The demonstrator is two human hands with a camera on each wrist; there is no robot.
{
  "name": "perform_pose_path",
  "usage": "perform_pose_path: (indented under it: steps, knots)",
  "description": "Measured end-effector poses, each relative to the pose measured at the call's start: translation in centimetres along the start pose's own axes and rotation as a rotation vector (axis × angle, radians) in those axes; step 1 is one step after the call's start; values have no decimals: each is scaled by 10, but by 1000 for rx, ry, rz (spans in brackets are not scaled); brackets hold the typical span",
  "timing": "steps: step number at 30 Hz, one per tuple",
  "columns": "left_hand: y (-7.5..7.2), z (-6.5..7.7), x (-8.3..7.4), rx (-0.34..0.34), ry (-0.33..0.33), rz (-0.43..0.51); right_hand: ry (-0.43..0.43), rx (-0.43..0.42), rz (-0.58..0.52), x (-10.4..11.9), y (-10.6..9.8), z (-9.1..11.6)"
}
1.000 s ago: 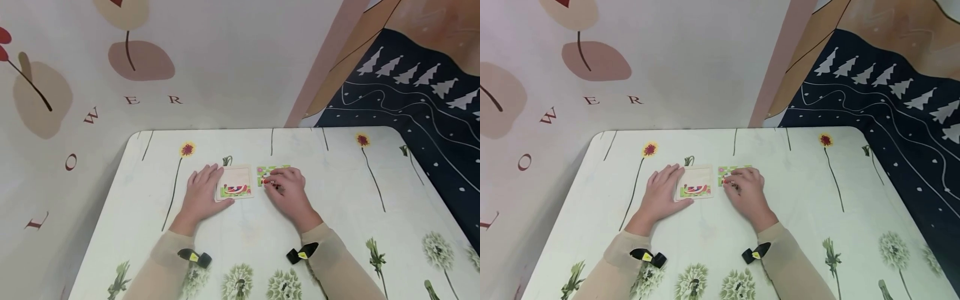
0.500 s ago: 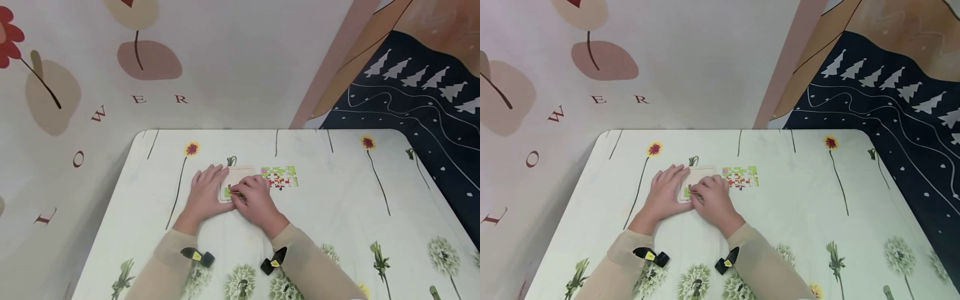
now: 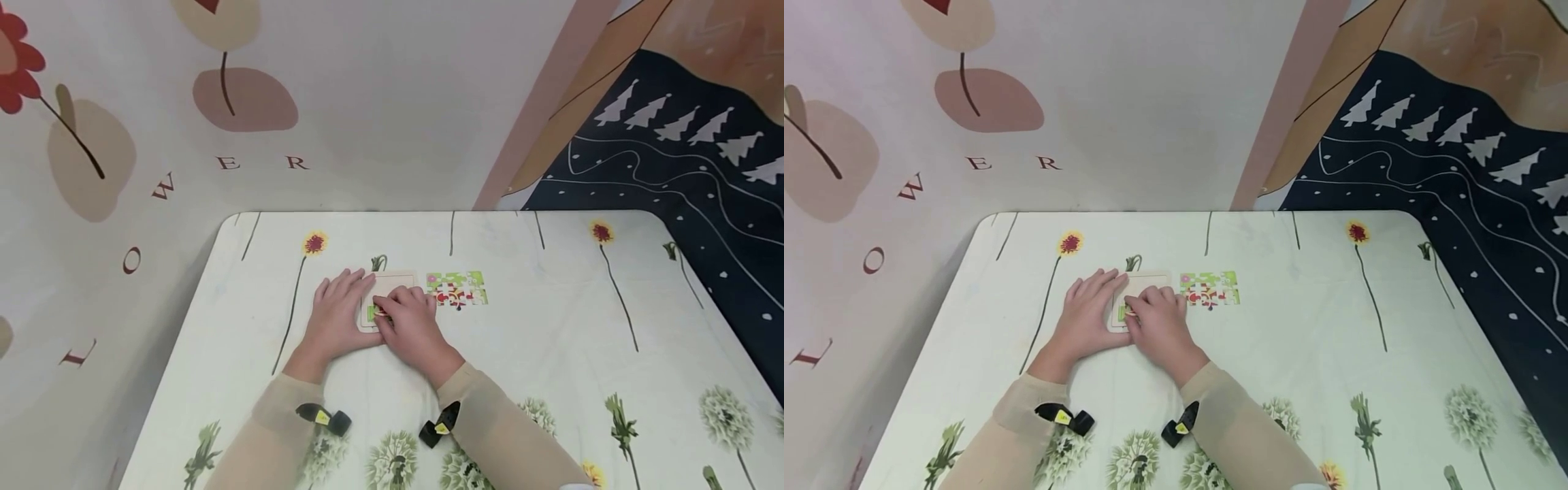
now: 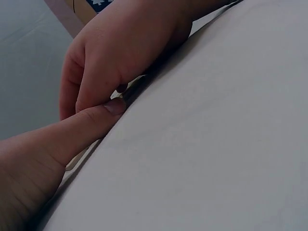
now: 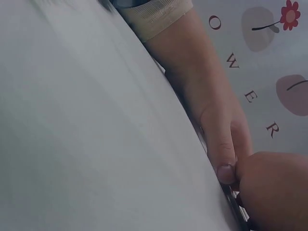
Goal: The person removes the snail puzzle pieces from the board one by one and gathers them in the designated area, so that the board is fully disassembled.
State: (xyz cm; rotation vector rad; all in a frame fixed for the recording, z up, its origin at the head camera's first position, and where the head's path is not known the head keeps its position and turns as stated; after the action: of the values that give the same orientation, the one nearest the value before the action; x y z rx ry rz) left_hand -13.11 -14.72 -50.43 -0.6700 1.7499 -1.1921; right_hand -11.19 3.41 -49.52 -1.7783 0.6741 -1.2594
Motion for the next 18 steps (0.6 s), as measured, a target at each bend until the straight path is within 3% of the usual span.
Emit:
perform_pose_path:
  steps: [18]
  knots:
    - [0, -3, 0, 22, -38, 14, 142, 102, -72, 4, -5, -9]
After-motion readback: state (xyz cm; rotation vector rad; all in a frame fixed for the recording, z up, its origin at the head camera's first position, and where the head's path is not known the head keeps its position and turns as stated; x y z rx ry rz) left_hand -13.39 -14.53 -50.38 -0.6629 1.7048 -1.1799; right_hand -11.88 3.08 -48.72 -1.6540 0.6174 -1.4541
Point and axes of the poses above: each hand's wrist, its own z-axis away from the middle knuckle, its own y-axis out of the palm, x = y × z, the point moved 2 cm from there along -z, towards the middle knuckle, and after that the axes turned 5 degrees about y, right-handed, at the moved point
